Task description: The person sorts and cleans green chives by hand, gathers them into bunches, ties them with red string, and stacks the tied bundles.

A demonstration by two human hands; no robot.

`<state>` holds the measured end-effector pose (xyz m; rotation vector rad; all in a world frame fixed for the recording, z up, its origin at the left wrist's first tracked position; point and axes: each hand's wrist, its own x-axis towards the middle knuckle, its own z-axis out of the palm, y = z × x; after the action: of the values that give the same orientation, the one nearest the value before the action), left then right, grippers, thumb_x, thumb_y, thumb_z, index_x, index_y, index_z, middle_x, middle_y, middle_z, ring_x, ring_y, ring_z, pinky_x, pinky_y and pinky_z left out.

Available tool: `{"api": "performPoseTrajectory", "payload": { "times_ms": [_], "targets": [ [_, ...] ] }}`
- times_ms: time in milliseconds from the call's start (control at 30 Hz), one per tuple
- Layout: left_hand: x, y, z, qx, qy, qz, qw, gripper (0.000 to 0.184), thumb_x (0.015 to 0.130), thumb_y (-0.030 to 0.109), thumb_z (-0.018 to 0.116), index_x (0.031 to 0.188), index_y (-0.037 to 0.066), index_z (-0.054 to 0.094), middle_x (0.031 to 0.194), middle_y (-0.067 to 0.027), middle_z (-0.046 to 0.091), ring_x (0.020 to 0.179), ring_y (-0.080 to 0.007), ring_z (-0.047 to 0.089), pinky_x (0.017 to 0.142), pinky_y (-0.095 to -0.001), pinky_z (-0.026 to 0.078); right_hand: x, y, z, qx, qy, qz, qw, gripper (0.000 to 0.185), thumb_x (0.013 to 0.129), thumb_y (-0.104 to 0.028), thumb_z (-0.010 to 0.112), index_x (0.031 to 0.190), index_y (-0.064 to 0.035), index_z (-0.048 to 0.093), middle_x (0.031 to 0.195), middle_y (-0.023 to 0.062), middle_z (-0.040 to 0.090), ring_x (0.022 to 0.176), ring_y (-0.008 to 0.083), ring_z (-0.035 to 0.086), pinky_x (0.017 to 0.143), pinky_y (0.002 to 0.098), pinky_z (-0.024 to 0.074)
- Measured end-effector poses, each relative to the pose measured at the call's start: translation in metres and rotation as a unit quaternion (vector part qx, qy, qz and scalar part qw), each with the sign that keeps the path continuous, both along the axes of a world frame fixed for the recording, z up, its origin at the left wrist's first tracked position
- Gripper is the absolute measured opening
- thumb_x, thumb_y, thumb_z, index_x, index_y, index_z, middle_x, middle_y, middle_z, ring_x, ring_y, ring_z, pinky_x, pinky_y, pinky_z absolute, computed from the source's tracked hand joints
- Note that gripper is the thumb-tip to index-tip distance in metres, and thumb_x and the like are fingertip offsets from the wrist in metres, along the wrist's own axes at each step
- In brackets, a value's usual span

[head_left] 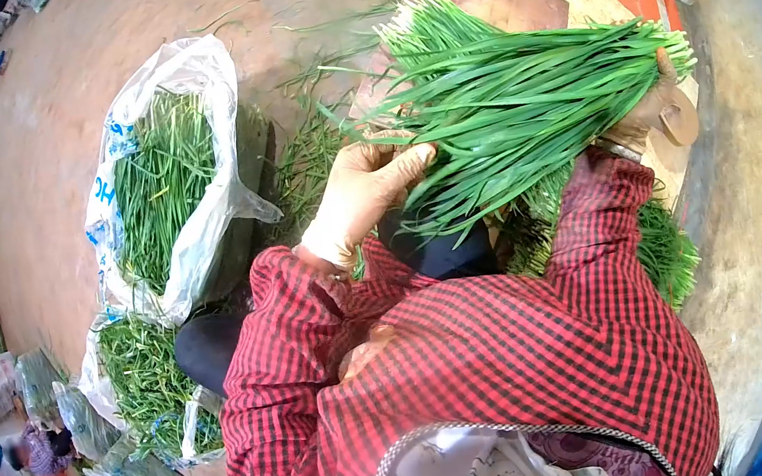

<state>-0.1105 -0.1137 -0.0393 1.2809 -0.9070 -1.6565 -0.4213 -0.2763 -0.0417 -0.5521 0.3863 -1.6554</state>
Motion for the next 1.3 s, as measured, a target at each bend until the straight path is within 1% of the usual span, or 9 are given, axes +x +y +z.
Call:
{"api": "performPoseTrajectory", "payload": {
  "times_ms": [500,700,767,967,1033,1067,1100,1167,1300],
  "targets": [
    [0.029,0.035,0.024,-0.01,-0.085,0.086,0.993,0.02,0.093,0.019,0.063,0.1,0.002,0.07,0.068,0.0047,0.059,0.054,-0.0031,0.045,0.051,-0.019,0.034,0.016,-0.004,-0.007,-0.031,-0.027,0.068,0.997,0.04,0.084,-0.023,0.062,0.115,0.0007,0.056,0.105,0.0141,0.058,0.103,0.0275,0.055,0.097,0.0414,0.0459],
    [0.073,0.052,0.019,-0.184,0.023,0.296,0.937,0.02,0.089,0.012,0.061,0.102,-0.001,0.069,0.114,-0.015,0.064,0.089,-0.0146,0.061,0.082,-0.0267,0.048,0.018,0.003,-0.005,-0.012,-0.03,0.1,0.994,0.044,0.083,-0.024,0.062,0.12,-0.0008,0.054,0.107,0.0135,0.055,0.103,0.0254,0.055,0.094,0.0423,0.0484],
    [0.093,0.051,0.015,-0.252,0.083,0.231,0.936,0.023,0.091,0.022,0.062,0.102,0.003,0.069,0.141,-0.0254,0.046,0.125,-0.0286,0.052,0.096,-0.0398,0.048,0.03,0.007,-0.003,-0.003,-0.042,0.127,0.991,0.046,0.083,-0.024,0.063,0.122,-0.0009,0.053,0.107,0.0137,0.056,0.102,0.0256,0.056,0.092,0.0421,0.0496],
    [0.129,0.049,0.056,-0.355,0.154,0.357,0.85,0.028,0.097,0.023,0.051,0.107,0.003,0.067,0.125,-0.022,0.06,0.115,-0.0304,0.059,0.097,-0.0449,0.049,0.042,0.005,-0.006,0.003,-0.022,0.123,0.992,0.048,0.082,-0.023,0.063,0.123,-0.0012,0.052,0.107,0.0121,0.054,0.103,0.025,0.055,0.092,0.0416,0.051],
    [0.161,0.062,0.053,-0.339,0.018,0.357,0.87,0.028,0.096,0.022,0.053,0.108,0.002,0.067,0.115,-0.0179,0.065,0.111,-0.0276,0.061,0.093,-0.0422,0.051,0.036,0.005,-0.008,-0.016,-0.064,0.157,0.985,0.049,0.082,-0.023,0.063,0.124,-0.0018,0.051,0.106,0.012,0.054,0.103,0.0252,0.055,0.092,0.0425,0.0508],
    [0.193,0.073,0.033,-0.15,-0.363,0.364,0.845,0.028,0.095,0.021,0.056,0.109,-0.001,0.066,0.11,-0.0157,0.067,0.11,-0.0263,0.062,0.092,-0.0359,0.051,0.032,0.006,-0.008,-0.02,-0.056,0.156,0.986,0.048,0.083,-0.025,0.062,0.125,-0.0025,0.051,0.105,0.0115,0.054,0.103,0.0252,0.055,0.092,0.0434,0.0505],
    [0.212,0.08,0.006,-0.089,-0.464,0.301,0.828,0.036,0.091,0.024,0.062,0.117,-0.001,0.062,0.117,-0.0171,0.065,0.112,-0.0262,0.061,0.093,-0.0336,0.049,0.031,0.008,-0.008,-0.018,-0.057,0.154,0.986,0.048,0.083,-0.025,0.062,0.125,-0.0025,0.051,0.105,0.0115,0.054,0.103,0.0252,0.055,0.092,0.0434,0.0505],
    [0.186,0.075,-0.001,-0.038,-0.811,0.113,0.573,0.052,0.087,0.027,0.068,0.129,-0.001,0.054,0.129,-0.0196,0.058,0.119,-0.0274,0.057,0.1,-0.0348,0.044,0.035,0.008,-0.007,0.005,-0.055,0.133,0.99,0.048,0.083,-0.025,0.062,0.124,-0.003,0.051,0.105,0.0114,0.053,0.104,0.0252,0.054,0.093,0.0445,0.0502],
    [0.049,0.013,0.036,-0.204,-0.351,0.167,0.898,0.078,0.082,0.028,0.074,0.144,-0.001,0.036,0.146,-0.0239,0.04,0.137,-0.0302,0.038,0.112,-0.039,0.032,0.053,0.007,0.005,-0.023,-0.065,0.179,0.981,0.047,0.084,-0.025,0.06,0.125,-0.0034,0.051,0.104,0.0122,0.055,0.101,0.0259,0.056,0.091,0.0433,0.0515]
  ]
}}
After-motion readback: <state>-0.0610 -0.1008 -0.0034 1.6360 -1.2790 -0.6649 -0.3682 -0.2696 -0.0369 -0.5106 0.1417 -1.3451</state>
